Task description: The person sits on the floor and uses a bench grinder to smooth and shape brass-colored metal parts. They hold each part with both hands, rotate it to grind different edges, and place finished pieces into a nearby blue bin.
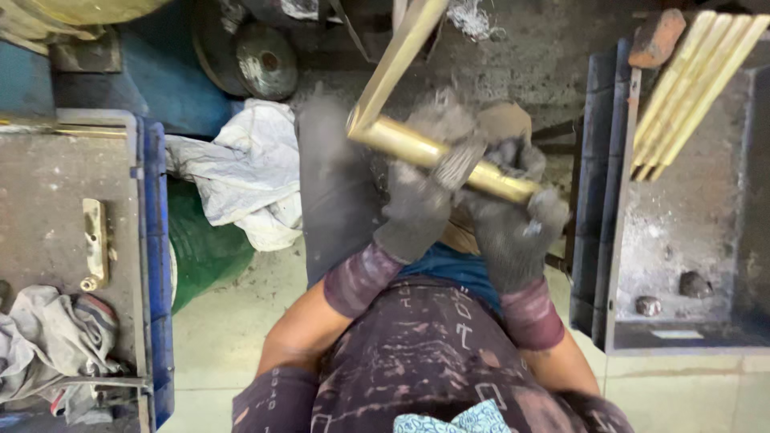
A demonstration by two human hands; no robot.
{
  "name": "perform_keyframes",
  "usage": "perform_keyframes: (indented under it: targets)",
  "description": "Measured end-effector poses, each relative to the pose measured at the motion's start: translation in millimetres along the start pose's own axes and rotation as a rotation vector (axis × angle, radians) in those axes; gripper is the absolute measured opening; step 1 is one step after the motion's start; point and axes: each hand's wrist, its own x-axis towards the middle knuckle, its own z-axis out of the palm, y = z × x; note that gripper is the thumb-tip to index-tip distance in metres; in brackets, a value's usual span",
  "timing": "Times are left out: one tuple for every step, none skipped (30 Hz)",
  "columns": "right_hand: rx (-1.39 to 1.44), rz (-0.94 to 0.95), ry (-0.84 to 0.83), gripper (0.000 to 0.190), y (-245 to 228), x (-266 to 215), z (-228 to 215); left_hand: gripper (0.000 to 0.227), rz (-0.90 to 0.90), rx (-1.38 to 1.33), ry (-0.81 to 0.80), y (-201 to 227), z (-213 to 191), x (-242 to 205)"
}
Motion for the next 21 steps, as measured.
perform_keyframes:
  targets:
    - [0.619, 0.165, -0.061, 0.081, 7.9, -12.0, -12.8, 0.032, 0.115, -0.046, 0.05, 12.4, -6.5, -5.4]
    - [0.679, 0.164, -0.138, 0.079, 17.2, -13.5, -26.4, 0.03, 0.232, -0.093, 0.097, 23.1, -13.8, -9.2]
    - [0.736, 0.177, -0.206, 0.077, 25.2, -15.6, -42.5, 0.027, 0.334, -0.145, 0.135, 31.9, -19.6, -14.7]
    - [0.793, 0.189, -0.273, 0.075, 32.2, -17.6, -56.4, 0.029, 0.409, 0.026, 0.129, 37.9, -26.4, -16.1]
    - [0.814, 0.15, -0.261, 0.073, 35.5, -19.5, -69.5, 0.031, 0.494, 0.19, 0.118, 42.7, -33.2, -14.2]
    - [0.835, 0.11, -0.249, 0.073, 35.8, -21.2, -81.2, 0.034, 0.578, 0.355, 0.107, 46.9, -38.8, -12.4]
    - [0.763, 0.122, -0.206, 0.071, 34.0, -24.7, -90.4, 0.03, 0.489, 0.15, 0.064, 50.6, -42.4, -11.2]
    - [0.691, 0.136, -0.164, 0.07, 30.2, -28.6, -97.0, 0.026, 0.394, -0.052, 0.02, 53.9, -45.7, -9.4]
    - [0.537, 0.202, -0.104, 0.067, 25.9, -28.9, -100.9, 0.023, 0.296, -0.245, -0.022, 57.3, -47.6, -6.9]
    - [0.382, 0.267, -0.044, 0.066, 19.4, -28.9, -104.7, 0.021, 0.324, -0.149, -0.046, 61.9, -46.6, -5.2]
    - [0.055, -0.008, -0.144, 0.067, 16.4, -23.8, -102.5, 0.02, 0.352, -0.048, -0.067, 67.4, -46.6, -4.4]
    - [-0.275, -0.281, -0.236, 0.067, 18.6, -15.2, -93.7, 0.019, 0.381, 0.053, -0.088, 73.5, -45.6, -3.8]
    - [-0.615, -0.545, -0.311, 0.068, 22.3, -14.4, -81.3, 0.021, 0.257, 0.02, -0.144, 80.0, -44.1, -5.0]
    - [-0.597, -0.273, -0.283, 0.053, 26.2, -18.6, -67.9, 0.024, 0.131, -0.01, -0.2, 87.3, -42.4, -7.3]
    - [-0.575, -0.008, -0.245, 0.039, 29.3, -19.1, -59.7, 0.029, 0.015, -0.044, -0.263, 94.8, -38.1, -6.2]
    - [-0.419, -0.069, -0.263, 0.036, 31.7, -17.5, -56.9, 0.021, 0.095, -0.059, -0.285, 102.3, -37.8, -4.9]
    - [-0.268, -0.129, -0.28, 0.034, 34.1, -16.6, -56.7, 0.014, 0.171, -0.08, -0.306, 109.8, -40.0, -5.5]
    - [-0.234, -0.14, -0.325, 0.034, 37.6, -14.3, -56.5, 0.01, 0.247, -0.103, -0.327, 116.6, -38.5, -6.4]
    - [-0.197, -0.15, -0.372, 0.036, 41.9, -10.2, -55.3, 0.013, 0.384, 0.109, -0.27, 122.8, -33.5, -8.8]
    - [-0.159, -0.161, -0.419, 0.038, 45.6, -6.4, -53.3, 0.017, 0.522, 0.318, -0.206, 127.4, -28.8, -11.7]
    - [-0.2, -0.215, -0.377, 0.037, 48.7, -2.2, -47.9, 0.021, 0.664, 0.526, -0.131, 129.7, -24.8, -12.5]
